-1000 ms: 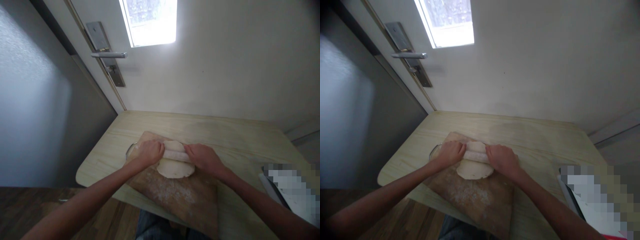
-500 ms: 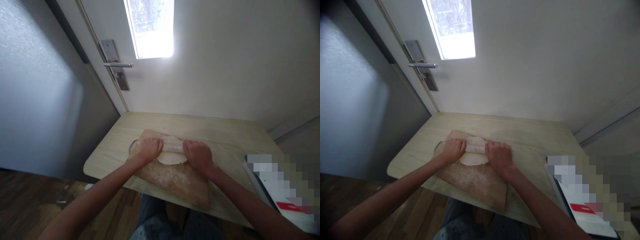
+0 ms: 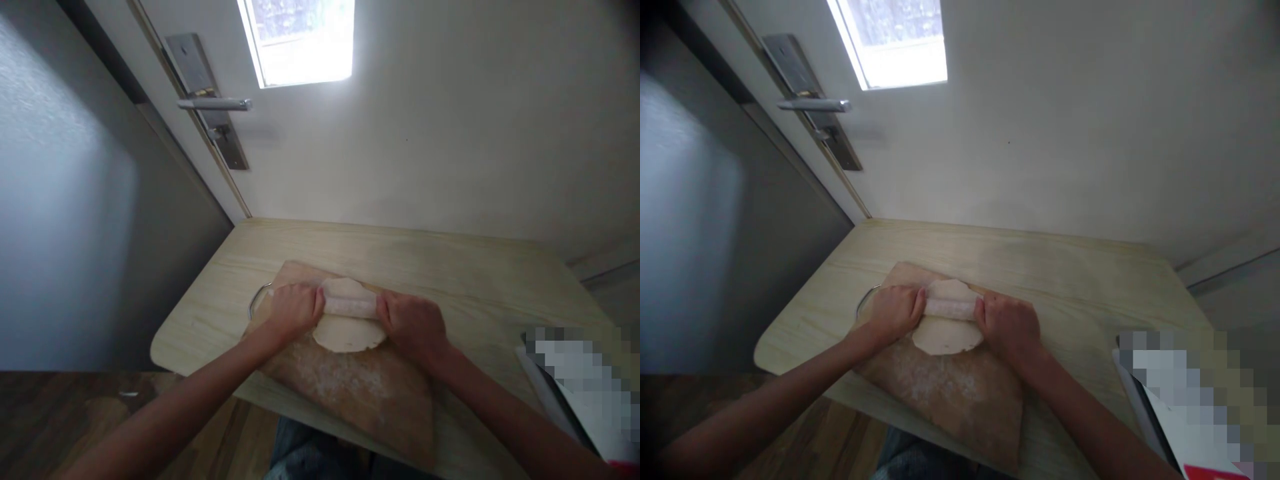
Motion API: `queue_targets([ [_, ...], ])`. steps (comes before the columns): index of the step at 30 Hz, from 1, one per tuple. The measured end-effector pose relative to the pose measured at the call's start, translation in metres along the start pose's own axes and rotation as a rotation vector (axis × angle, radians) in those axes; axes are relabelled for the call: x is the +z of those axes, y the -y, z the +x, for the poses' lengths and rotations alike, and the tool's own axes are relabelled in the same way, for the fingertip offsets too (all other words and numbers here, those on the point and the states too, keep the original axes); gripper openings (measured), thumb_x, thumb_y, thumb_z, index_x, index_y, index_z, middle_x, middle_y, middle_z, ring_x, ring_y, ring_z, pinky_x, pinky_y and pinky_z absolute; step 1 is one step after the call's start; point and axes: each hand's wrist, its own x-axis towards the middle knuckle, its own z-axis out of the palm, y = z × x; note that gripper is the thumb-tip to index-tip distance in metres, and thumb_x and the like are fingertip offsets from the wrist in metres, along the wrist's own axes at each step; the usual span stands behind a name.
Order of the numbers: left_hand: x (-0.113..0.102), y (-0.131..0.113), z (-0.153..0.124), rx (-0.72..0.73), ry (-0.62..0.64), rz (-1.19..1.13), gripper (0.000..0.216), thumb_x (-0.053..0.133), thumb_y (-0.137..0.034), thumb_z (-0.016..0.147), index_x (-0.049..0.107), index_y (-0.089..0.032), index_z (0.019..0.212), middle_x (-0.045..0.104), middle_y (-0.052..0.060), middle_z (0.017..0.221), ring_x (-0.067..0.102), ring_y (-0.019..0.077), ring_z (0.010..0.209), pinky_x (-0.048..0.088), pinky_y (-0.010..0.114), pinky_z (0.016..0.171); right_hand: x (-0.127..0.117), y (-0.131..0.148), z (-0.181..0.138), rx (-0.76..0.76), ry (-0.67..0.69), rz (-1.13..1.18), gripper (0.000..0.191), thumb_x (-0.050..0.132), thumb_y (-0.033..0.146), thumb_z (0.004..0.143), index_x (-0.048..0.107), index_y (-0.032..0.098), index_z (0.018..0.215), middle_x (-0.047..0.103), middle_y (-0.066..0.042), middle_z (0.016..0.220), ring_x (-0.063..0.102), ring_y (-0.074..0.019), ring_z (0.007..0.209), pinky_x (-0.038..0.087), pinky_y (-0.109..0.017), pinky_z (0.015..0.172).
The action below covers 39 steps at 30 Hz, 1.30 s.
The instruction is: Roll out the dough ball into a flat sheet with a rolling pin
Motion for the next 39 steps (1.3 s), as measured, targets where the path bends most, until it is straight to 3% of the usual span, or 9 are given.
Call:
queue_targets([
  [8, 0.000, 0.004, 0.014, 0.051, -0.003, -0.007, 0.051, 0.017, -0.030, 0.081, 0.063, -0.012, 0.072, 0.063, 0.013, 0.070, 0.058, 0.0236, 0.065, 0.038, 0.033, 0.055, -0.011, -0.001, 0.011, -0.067, 0.108, -0.085, 0.045, 0.021, 0.025, 0.081, 0.063, 0.015, 0.070, 0.063, -0.009, 0.064, 0.056, -0.0189, 0.056, 0.031, -0.026, 0.048],
  [14, 0.001, -0.002, -0.005, 0.000, -0.104, -0.001, 0.051, 0.016, -0.031, 0.083, 0.063, -0.013, 0.073, 0.063, 0.012, 0.072, 0.057, 0.0235, 0.066, 0.038, 0.034, 0.058, -0.007, 0.005, -0.003, 0.040, -0.027, -0.074, 0.049, 0.018, 0.031, 0.083, 0.063, 0.015, 0.069, 0.063, -0.009, 0.064, 0.055, -0.0178, 0.054, 0.028, -0.026, 0.047],
  [19, 0.003, -0.004, -0.016, 0.012, -0.145, -0.044, 0.049, 0.016, -0.031, 0.083, 0.061, -0.014, 0.077, 0.063, 0.011, 0.076, 0.057, 0.0217, 0.069, 0.038, 0.032, 0.059, -0.003, 0.005, -0.015, 0.006, -0.151, -0.050, 0.042, 0.022, 0.031, 0.082, 0.060, 0.017, 0.072, 0.063, -0.006, 0.068, 0.054, -0.0161, 0.056, 0.026, -0.025, 0.048],
  [23, 0.005, -0.002, -0.013, 0.029, -0.145, -0.056, 0.046, 0.018, -0.031, 0.083, 0.061, -0.014, 0.077, 0.063, 0.010, 0.075, 0.057, 0.0214, 0.068, 0.038, 0.032, 0.059, -0.002, 0.005, -0.014, 0.005, -0.167, -0.066, 0.040, 0.023, 0.031, 0.082, 0.059, 0.017, 0.070, 0.062, -0.005, 0.064, 0.053, -0.0153, 0.053, 0.023, -0.025, 0.047],
  [30, 0.008, 0.000, 0.001, 0.000, -0.096, -0.008, 0.052, 0.017, -0.034, 0.082, 0.063, -0.014, 0.069, 0.063, 0.011, 0.067, 0.058, 0.0229, 0.062, 0.038, 0.032, 0.054, -0.002, 0.003, -0.001, 0.005, -0.018, -0.083, 0.047, 0.019, 0.031, 0.082, 0.060, 0.017, 0.066, 0.062, -0.006, 0.059, 0.054, -0.0163, 0.049, 0.020, -0.025, 0.043],
  [39, 0.002, 0.000, 0.012, -0.017, -0.028, -0.001, 0.053, 0.018, -0.033, 0.081, 0.063, -0.012, 0.066, 0.063, 0.012, 0.065, 0.058, 0.0211, 0.063, 0.039, 0.030, 0.056, -0.015, -0.003, 0.016, -0.160, 0.225, -0.162, 0.043, 0.019, 0.023, 0.081, 0.062, 0.016, 0.078, 0.063, -0.008, 0.068, 0.057, -0.0192, 0.058, 0.026, -0.026, 0.045],
])
